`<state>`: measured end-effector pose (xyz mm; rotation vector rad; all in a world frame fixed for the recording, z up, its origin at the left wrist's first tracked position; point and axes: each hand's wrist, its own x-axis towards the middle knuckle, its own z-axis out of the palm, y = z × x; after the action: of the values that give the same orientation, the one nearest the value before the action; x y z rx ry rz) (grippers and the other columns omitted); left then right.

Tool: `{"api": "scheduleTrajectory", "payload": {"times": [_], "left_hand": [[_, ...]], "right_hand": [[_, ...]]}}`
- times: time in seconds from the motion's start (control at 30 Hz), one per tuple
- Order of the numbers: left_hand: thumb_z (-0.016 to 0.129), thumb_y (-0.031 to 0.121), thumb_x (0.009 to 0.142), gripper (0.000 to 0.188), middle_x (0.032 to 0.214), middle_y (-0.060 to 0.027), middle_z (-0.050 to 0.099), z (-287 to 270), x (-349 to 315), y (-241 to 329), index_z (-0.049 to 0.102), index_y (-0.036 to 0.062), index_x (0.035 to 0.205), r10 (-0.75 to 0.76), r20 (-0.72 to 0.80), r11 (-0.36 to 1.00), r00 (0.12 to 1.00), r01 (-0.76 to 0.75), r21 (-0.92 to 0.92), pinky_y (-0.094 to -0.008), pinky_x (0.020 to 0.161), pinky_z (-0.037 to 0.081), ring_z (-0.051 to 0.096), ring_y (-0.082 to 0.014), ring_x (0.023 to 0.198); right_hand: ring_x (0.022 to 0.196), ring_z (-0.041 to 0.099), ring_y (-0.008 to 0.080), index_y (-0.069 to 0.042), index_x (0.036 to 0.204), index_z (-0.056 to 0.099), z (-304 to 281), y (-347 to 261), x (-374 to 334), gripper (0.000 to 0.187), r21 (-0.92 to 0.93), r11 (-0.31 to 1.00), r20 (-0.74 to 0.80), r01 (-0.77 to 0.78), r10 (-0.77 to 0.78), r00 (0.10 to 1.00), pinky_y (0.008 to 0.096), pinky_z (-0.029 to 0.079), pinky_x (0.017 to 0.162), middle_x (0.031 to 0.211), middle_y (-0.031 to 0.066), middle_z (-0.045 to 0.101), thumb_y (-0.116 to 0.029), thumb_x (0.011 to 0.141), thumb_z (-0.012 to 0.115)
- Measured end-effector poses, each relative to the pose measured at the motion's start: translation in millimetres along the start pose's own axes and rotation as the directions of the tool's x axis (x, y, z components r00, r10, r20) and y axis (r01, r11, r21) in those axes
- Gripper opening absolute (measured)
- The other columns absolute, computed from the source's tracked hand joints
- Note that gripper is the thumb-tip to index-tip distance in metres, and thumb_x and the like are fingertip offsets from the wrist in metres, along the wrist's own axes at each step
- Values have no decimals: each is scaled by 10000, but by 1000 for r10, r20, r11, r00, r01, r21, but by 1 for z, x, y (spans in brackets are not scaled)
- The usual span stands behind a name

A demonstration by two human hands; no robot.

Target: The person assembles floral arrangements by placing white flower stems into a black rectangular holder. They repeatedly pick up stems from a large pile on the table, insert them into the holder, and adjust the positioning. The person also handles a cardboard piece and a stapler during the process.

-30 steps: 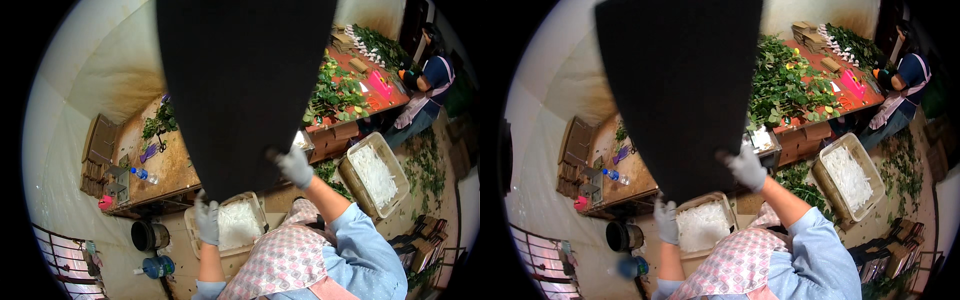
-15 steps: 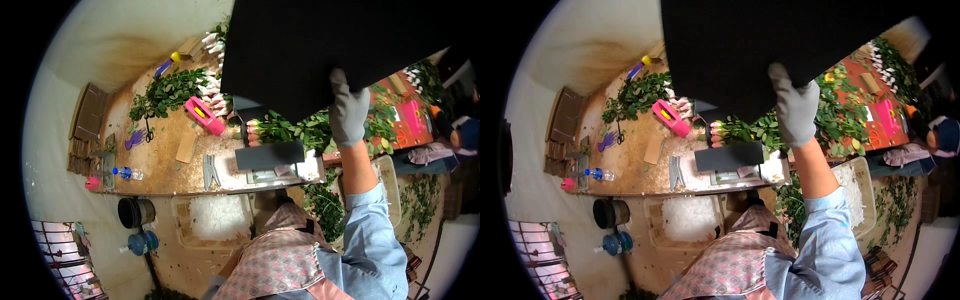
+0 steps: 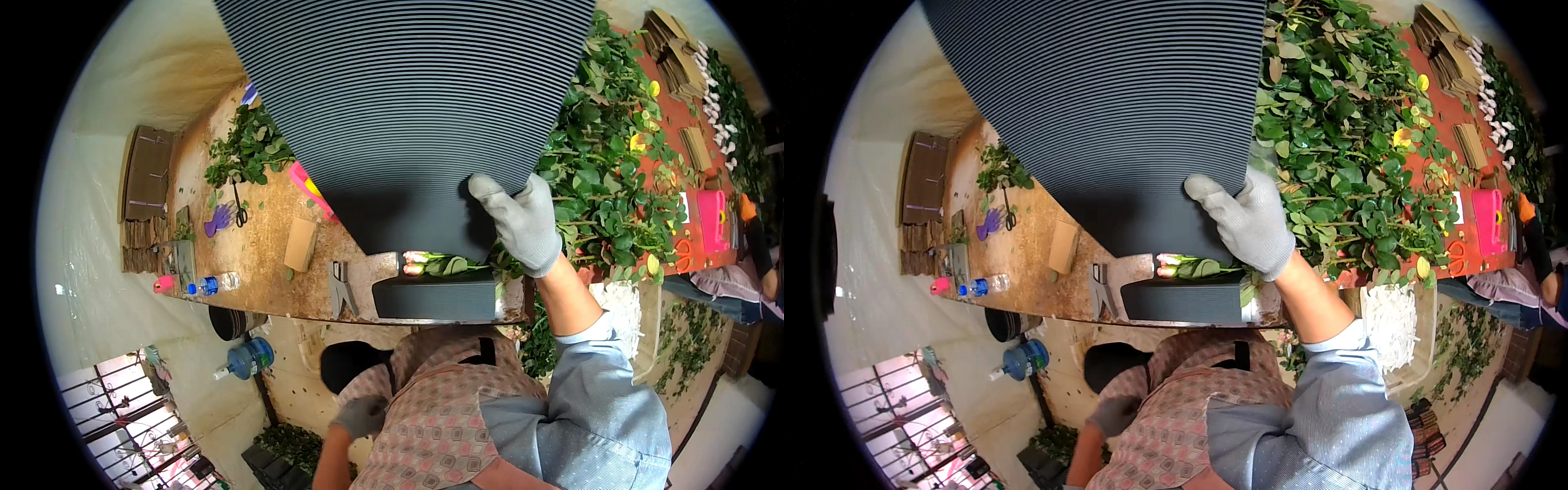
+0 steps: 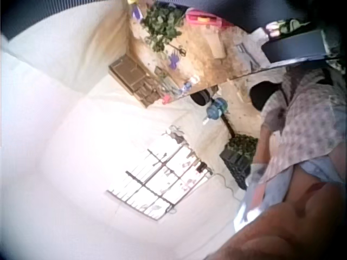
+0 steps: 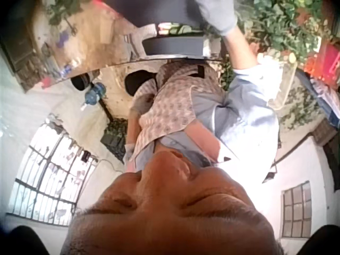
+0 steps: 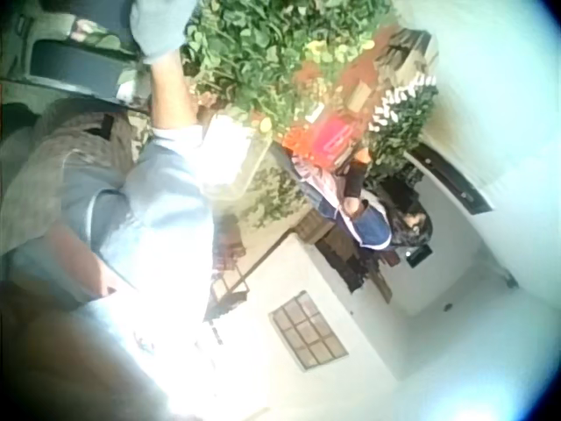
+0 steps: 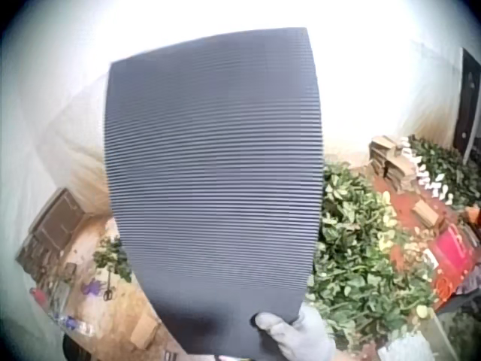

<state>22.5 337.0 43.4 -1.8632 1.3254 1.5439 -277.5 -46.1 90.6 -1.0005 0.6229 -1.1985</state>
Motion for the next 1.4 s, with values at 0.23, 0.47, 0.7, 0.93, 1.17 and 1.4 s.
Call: {"api": "scheduleTrajectory", "payload": {"times": [0.23,0.47,0.7,0.93,1.17,1.4], "left_hand": [[687,161,946,277,1044,-162,744,-182,-3,98,711,9,1176,-22,-788,938,615,-261,-229,-338,841,547,713,-224,945],[704,227,941,302,953,-133,753,-224,122,134,711,-8,1129,194,-393,924,899,-302,-234,-350,753,533,701,-198,843],[699,274,940,314,842,-164,725,-232,152,153,712,-11,1070,137,-276,991,951,-135,24,-412,720,541,724,-278,792],[714,311,925,346,714,-165,687,-219,166,136,726,-32,877,222,-340,969,914,-244,-23,-409,639,513,713,-277,708],[748,380,884,401,711,-173,693,-207,187,106,748,-21,856,330,-313,936,890,-351,-10,-407,657,510,671,-271,660],[760,368,894,389,866,-173,728,-207,215,109,766,-13,971,212,-193,971,958,-229,-68,-374,755,530,688,-233,812]], "right_hand": [[750,512,40,41,1059,652,-5,18,8,170,-20,997,84,-79,80,993,218,456,713,887,-31,633,-1,932,548],[705,476,33,10,1020,655,-21,49,4,102,-54,991,44,-125,127,991,222,428,648,794,-70,573,-57,961,607],[759,515,35,21,1047,662,-24,49,0,127,-215,952,21,-217,226,974,227,451,678,857,-41,636,-84,977,647],[748,544,33,29,974,696,-9,45,-10,69,-126,967,-153,-220,200,968,219,458,698,858,-31,669,14,926,648],[795,611,87,39,1044,668,-13,50,-12,164,-393,912,-82,-119,95,992,282,513,727,869,34,716,-100,958,656],[748,659,209,6,1018,697,-29,67,-29,137,-715,699,-71,6,-81,994,341,528,715,826,104,708,-55,918,627]]}}
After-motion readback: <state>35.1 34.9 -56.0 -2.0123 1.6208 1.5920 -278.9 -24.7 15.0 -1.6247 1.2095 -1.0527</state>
